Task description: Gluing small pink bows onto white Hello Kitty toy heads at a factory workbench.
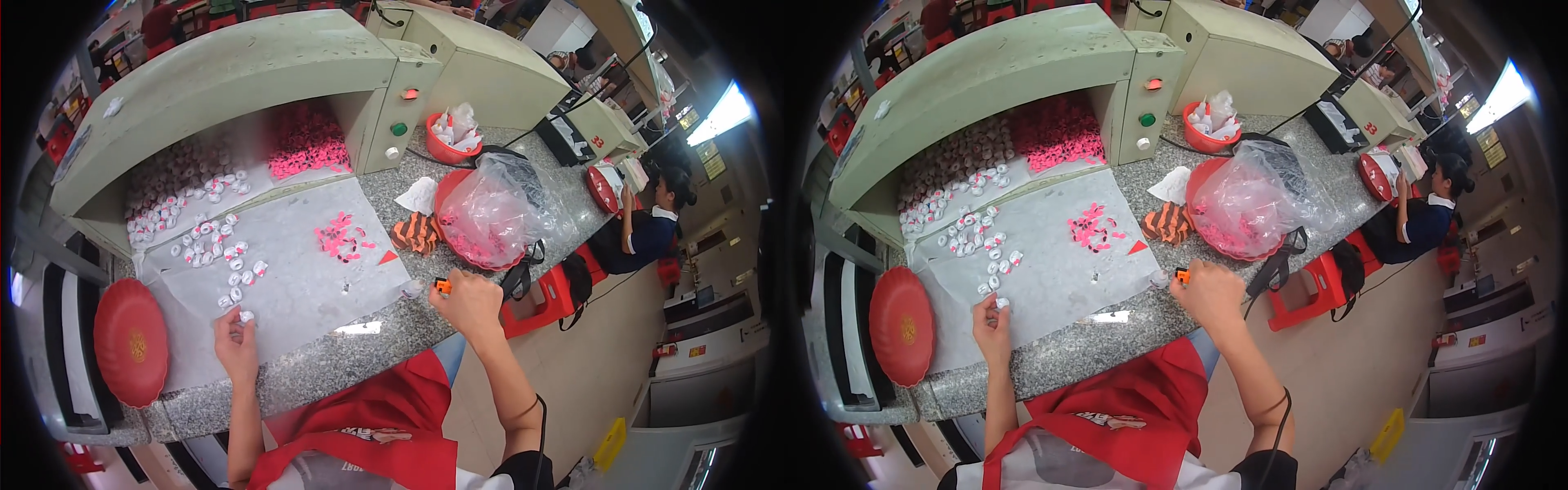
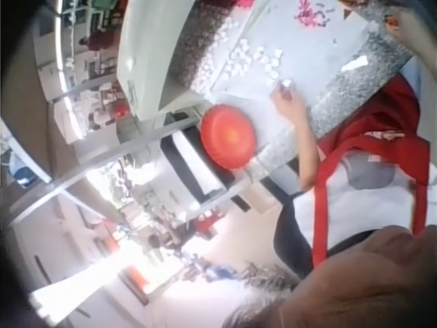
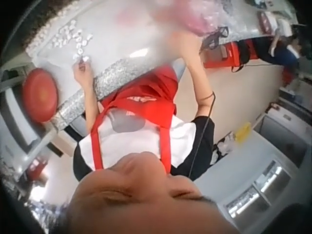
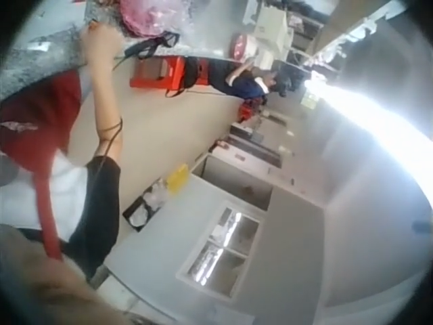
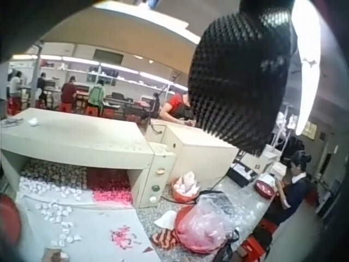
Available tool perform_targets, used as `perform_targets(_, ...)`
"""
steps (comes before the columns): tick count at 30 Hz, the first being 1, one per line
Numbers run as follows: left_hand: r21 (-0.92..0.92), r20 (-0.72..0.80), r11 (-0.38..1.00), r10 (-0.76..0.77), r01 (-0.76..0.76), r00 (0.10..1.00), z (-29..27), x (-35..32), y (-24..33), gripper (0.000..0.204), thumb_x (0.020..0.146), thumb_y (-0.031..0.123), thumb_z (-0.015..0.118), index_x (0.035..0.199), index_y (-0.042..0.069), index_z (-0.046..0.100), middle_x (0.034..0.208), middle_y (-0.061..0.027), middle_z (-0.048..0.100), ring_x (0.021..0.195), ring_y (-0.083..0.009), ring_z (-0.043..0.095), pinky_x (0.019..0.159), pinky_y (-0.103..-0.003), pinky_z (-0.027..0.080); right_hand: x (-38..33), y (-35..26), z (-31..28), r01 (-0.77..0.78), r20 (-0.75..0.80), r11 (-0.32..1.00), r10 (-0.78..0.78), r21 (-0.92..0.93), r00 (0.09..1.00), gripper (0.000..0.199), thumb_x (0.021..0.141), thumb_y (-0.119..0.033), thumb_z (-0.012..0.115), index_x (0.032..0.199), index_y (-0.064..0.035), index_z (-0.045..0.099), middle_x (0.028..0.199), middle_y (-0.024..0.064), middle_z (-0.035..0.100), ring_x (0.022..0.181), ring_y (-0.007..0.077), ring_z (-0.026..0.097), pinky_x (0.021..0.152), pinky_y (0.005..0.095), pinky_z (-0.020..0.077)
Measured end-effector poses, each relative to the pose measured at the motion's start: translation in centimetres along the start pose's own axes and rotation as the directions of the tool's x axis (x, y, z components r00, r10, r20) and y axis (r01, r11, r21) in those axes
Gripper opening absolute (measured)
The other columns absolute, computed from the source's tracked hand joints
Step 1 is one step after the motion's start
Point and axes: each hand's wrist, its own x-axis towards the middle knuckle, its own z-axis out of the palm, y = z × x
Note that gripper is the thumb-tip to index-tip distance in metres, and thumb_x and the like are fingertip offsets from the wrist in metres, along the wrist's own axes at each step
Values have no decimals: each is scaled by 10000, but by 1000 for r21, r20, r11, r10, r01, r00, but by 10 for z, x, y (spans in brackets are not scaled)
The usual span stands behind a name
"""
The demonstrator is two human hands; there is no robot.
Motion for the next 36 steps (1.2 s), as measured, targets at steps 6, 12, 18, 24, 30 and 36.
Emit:
perform_targets(6,23,-8,1000,8,-8,1000,1,1,2,284,720,-1,618,999,19,568,865,-31,511,625,-65,460,544,-186,402,3,2,4,45,-70,999,-44,4,997,320,650,-353,617,566,-67,500,545,89,558,504,251,580,444,365,448)
perform_targets(12,19,-2,1000,0,0,1000,0,2,2,282,718,-8,616,995,13,568,868,-32,508,630,-67,460,545,-187,405,6,1,0,52,-64,999,-52,-5,997,299,639,-330,619,565,-67,498,540,86,556,498,246,579,444,363,449)
perform_targets(18,3,-1,1000,1,-1,1000,1,1,3,293,720,5,615,1008,13,565,841,-27,512,631,-59,447,547,-183,390,7,1,0,58,-49,998,-58,-13,997,295,633,-328,623,569,-66,502,533,80,553,488,241,576,441,359,448)
perform_targets(24,5,-9,1000,-1,1,1000,1,1,4,299,724,23,614,1018,15,563,815,-20,520,625,-51,431,550,-183,372,6,1,0,73,-69,997,-73,3,995,293,622,-326,629,568,-68,502,529,80,550,483,239,573,443,357,449)
perform_targets(30,15,-5,1000,7,-7,1000,1,2,6,299,726,29,616,1020,15,562,806,-21,519,623,-54,429,558,-185,373,6,3,-1,67,-64,998,-67,0,996,294,619,-331,631,572,-69,506,526,83,549,484,241,572,447,359,449)
perform_targets(36,13,-6,1000,1,-1,1000,1,2,5,298,729,32,617,1021,15,563,804,-23,521,624,-56,437,562,-189,380,6,3,0,70,-54,998,-70,3,996,304,621,-339,637,572,-67,509,529,83,551,485,242,573,447,357,452)
